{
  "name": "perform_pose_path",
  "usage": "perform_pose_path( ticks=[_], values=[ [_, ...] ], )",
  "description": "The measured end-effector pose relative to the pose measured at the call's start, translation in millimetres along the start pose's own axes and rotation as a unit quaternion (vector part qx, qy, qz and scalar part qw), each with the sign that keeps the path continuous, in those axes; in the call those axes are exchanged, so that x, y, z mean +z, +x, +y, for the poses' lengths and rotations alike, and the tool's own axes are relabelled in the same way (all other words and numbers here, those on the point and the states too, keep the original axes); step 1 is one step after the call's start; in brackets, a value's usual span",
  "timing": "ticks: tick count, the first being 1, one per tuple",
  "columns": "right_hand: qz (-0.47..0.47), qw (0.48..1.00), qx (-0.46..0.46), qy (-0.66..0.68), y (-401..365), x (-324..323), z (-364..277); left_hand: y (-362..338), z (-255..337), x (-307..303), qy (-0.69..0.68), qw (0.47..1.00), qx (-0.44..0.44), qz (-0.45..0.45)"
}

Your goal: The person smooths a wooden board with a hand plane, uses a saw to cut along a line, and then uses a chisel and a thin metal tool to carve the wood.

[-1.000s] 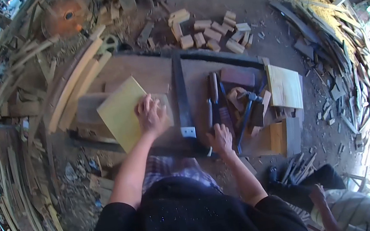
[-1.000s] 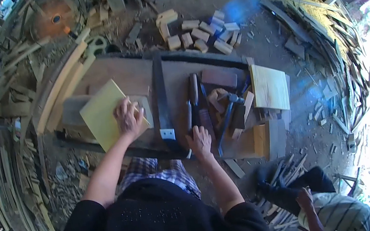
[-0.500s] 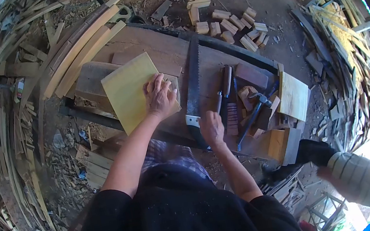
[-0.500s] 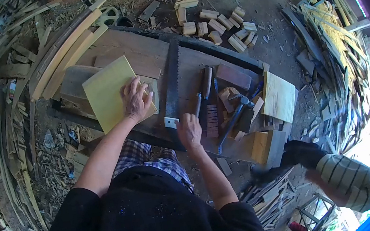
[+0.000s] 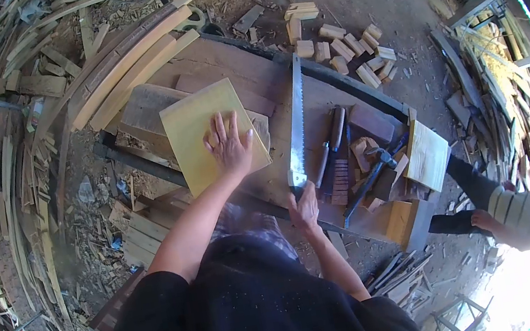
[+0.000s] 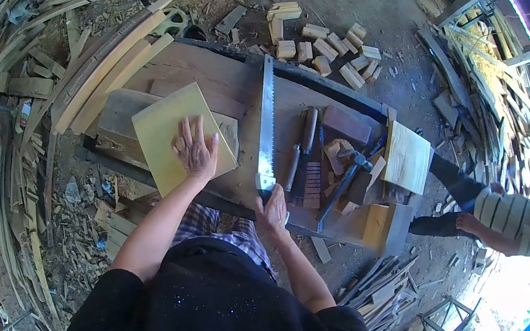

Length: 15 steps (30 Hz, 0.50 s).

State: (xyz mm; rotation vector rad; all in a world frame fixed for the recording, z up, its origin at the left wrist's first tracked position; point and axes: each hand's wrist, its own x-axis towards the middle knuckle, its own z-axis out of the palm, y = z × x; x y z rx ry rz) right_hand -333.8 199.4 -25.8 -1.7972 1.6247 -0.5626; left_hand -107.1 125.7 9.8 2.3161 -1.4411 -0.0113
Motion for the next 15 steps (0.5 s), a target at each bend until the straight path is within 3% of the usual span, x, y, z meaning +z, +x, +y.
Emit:
perform_pose_path(
  ticks=[4,8,10,15],
  values=[
    [0.053,0.992,0.075,0.088,2,-28,-19,3,5,2,0.021,1.000,-0.009,-0.007],
    [0.028,0.988,0.058,0.138,-16,-52,-31,3,3,0,0.017,0.999,-0.018,-0.024],
    [0.017,0.989,-0.012,0.146,-28,-57,-33,3,-1,8,0.035,0.998,-0.025,-0.040],
    [-0.004,0.989,-0.036,0.143,-48,-60,-38,9,4,14,0.050,0.996,-0.077,-0.016]
  ],
)
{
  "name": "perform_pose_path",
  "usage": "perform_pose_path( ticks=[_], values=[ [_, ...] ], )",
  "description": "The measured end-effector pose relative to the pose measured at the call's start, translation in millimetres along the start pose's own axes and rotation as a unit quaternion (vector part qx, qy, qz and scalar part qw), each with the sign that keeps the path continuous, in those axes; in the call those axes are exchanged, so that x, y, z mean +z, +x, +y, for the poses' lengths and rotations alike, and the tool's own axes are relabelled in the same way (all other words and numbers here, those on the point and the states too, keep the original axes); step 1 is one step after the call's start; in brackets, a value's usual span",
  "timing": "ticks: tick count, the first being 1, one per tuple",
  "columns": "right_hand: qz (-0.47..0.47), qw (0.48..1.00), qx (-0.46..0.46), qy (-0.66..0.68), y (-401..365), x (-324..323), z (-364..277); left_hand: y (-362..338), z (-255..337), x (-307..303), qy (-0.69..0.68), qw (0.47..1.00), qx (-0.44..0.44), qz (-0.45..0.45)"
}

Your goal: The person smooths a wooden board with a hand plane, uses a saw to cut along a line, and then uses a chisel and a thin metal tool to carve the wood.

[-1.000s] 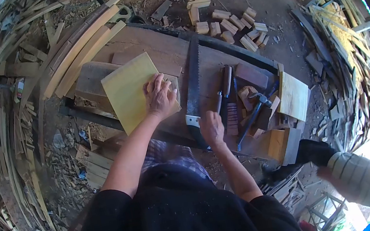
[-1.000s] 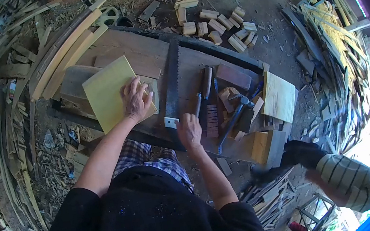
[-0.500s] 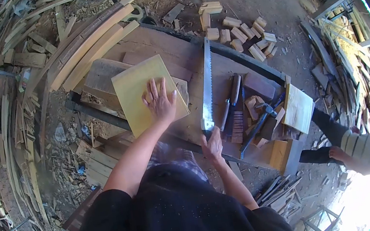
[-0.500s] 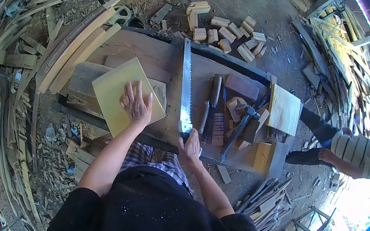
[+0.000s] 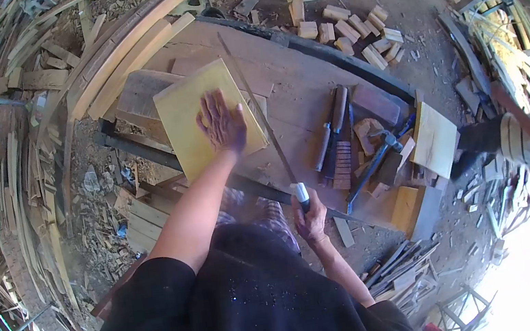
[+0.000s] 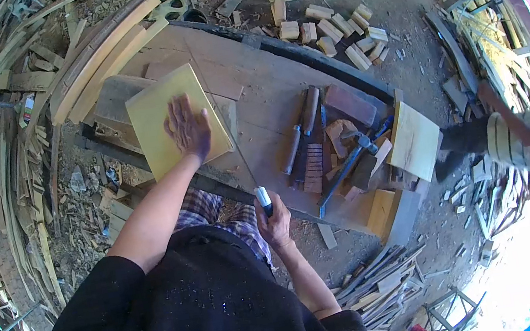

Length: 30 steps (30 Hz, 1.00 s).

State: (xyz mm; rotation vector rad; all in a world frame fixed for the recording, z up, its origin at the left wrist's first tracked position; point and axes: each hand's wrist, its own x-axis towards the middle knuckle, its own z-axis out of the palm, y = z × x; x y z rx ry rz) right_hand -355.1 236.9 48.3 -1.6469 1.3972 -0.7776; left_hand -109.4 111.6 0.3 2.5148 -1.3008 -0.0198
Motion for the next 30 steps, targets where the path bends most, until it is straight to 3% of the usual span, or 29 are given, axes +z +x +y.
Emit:
perform_pose_path(
  ticks=[5,7,9,15,17,20,23,29,30],
  values=[
    [0.036,0.998,0.041,-0.019,0,1,14,3,2,1,0.005,1.000,-0.022,-0.003],
    [0.117,0.991,-0.041,-0.049,6,-1,33,2,2,7,0.041,0.998,-0.026,0.048],
    [0.152,0.979,-0.046,-0.126,11,-9,54,2,2,8,0.044,0.998,-0.019,0.039],
    [0.241,0.922,0.023,-0.302,28,-36,86,4,4,7,0.065,0.997,-0.018,0.031],
    [0.270,0.912,0.031,-0.306,30,-44,96,5,6,4,0.065,0.997,-0.021,0.025],
    [0.238,0.898,0.051,-0.366,29,-58,105,2,5,3,0.062,0.998,-0.028,0.006],
    [0.197,0.867,0.068,-0.452,33,-58,112,3,2,13,0.057,0.996,-0.005,0.062],
    [0.207,0.861,0.086,-0.457,46,-51,115,4,1,11,0.057,0.997,-0.006,0.054],
    [0.223,0.859,0.057,-0.457,45,-50,111,4,1,13,0.056,0.997,-0.006,0.058]
  ],
)
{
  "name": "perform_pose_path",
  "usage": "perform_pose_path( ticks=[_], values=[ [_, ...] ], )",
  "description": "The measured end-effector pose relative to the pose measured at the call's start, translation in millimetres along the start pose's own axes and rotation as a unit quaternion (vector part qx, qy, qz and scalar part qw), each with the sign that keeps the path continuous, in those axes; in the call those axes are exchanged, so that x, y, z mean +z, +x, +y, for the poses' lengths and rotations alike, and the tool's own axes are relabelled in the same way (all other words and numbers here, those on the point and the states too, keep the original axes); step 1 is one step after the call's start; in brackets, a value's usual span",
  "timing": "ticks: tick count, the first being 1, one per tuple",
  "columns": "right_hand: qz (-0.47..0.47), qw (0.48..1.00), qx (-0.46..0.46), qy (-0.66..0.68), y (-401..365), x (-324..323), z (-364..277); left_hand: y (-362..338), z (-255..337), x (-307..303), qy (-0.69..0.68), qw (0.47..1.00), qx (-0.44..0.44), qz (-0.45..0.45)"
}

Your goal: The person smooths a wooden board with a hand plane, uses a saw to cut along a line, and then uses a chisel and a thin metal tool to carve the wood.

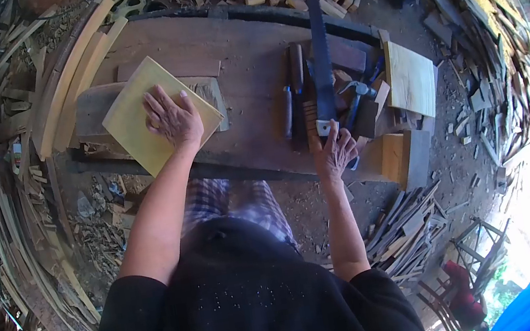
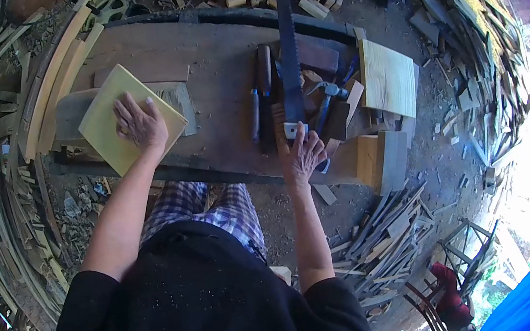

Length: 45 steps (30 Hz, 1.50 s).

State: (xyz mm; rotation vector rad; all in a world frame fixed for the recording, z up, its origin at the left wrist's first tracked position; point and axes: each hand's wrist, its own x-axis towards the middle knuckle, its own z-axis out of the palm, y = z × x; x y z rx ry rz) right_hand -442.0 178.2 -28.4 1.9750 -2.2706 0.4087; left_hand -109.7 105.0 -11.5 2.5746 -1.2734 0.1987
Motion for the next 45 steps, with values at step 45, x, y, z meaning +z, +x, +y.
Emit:
perform_pose_path(
  ticks=[45],
  values=[
    [-0.217,0.914,-0.028,0.342,-27,-74,-122,5,9,5,0.010,0.998,-0.037,-0.041]
  ],
)
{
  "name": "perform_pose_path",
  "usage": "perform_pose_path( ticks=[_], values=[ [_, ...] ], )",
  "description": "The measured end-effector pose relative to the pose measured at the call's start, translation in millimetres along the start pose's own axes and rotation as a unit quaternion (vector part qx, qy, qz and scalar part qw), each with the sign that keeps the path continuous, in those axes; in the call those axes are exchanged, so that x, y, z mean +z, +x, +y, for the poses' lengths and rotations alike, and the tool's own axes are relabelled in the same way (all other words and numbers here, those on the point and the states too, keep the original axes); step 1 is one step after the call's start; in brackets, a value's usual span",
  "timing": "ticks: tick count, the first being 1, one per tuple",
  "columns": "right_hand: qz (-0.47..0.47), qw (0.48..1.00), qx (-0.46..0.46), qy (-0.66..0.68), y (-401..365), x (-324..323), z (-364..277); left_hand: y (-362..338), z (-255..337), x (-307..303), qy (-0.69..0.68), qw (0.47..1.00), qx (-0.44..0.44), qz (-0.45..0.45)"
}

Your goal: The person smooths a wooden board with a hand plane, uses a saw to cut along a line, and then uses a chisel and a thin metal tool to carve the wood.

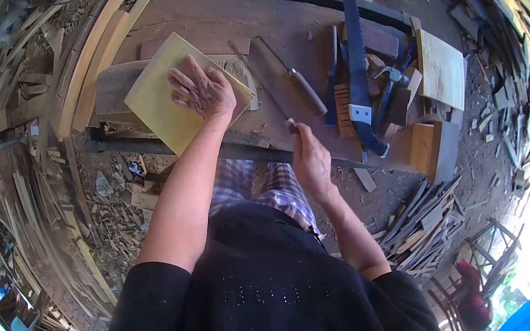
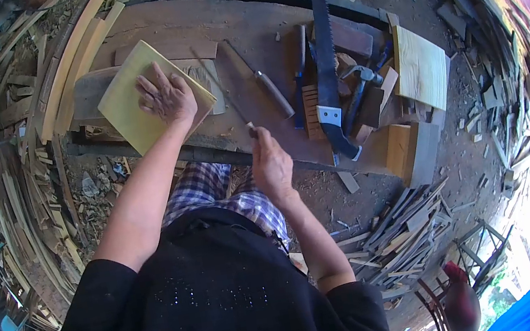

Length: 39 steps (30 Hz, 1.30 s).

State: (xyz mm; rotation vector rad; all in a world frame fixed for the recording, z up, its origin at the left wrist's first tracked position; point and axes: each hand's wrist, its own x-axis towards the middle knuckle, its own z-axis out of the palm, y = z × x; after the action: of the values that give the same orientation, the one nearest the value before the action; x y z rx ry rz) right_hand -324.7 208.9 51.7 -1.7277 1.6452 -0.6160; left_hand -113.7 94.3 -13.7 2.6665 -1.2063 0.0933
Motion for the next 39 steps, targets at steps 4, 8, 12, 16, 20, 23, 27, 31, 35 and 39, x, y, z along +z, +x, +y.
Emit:
perform_pose_path(
  ticks=[4,8,12,16,20,23,27,31,35,39],
  values=[
    [-0.008,0.995,-0.032,-0.094,7,12,-12,-1,0,-6,-0.015,1.000,0.000,-0.015],
    [-0.038,0.990,-0.028,-0.132,14,13,-11,-1,3,-11,-0.029,0.999,-0.007,-0.038],
    [-0.074,0.987,-0.012,-0.140,14,8,-10,-1,3,-10,-0.013,1.000,-0.003,-0.028],
    [-0.092,0.984,-0.030,-0.152,22,10,-6,0,4,-10,0.001,1.000,0.001,-0.023],
    [-0.099,0.975,-0.073,-0.186,59,26,-26,-2,3,-10,-0.004,1.000,0.000,-0.016],
    [-0.109,0.975,-0.072,-0.179,48,17,-18,1,3,-10,0.015,1.000,0.007,-0.017],
    [-0.140,0.974,-0.054,-0.172,28,5,-8,2,4,-10,0.009,1.000,0.004,-0.013],
    [-0.142,0.979,-0.046,-0.142,55,26,-21,0,2,-9,0.004,1.000,0.012,-0.004],
    [-0.130,0.977,-0.058,-0.161,40,8,-10,1,3,-7,0.008,1.000,0.013,-0.004],
    [-0.141,0.977,-0.074,-0.141,37,13,-5,-2,-1,-6,0.018,1.000,0.015,-0.007]
  ],
)
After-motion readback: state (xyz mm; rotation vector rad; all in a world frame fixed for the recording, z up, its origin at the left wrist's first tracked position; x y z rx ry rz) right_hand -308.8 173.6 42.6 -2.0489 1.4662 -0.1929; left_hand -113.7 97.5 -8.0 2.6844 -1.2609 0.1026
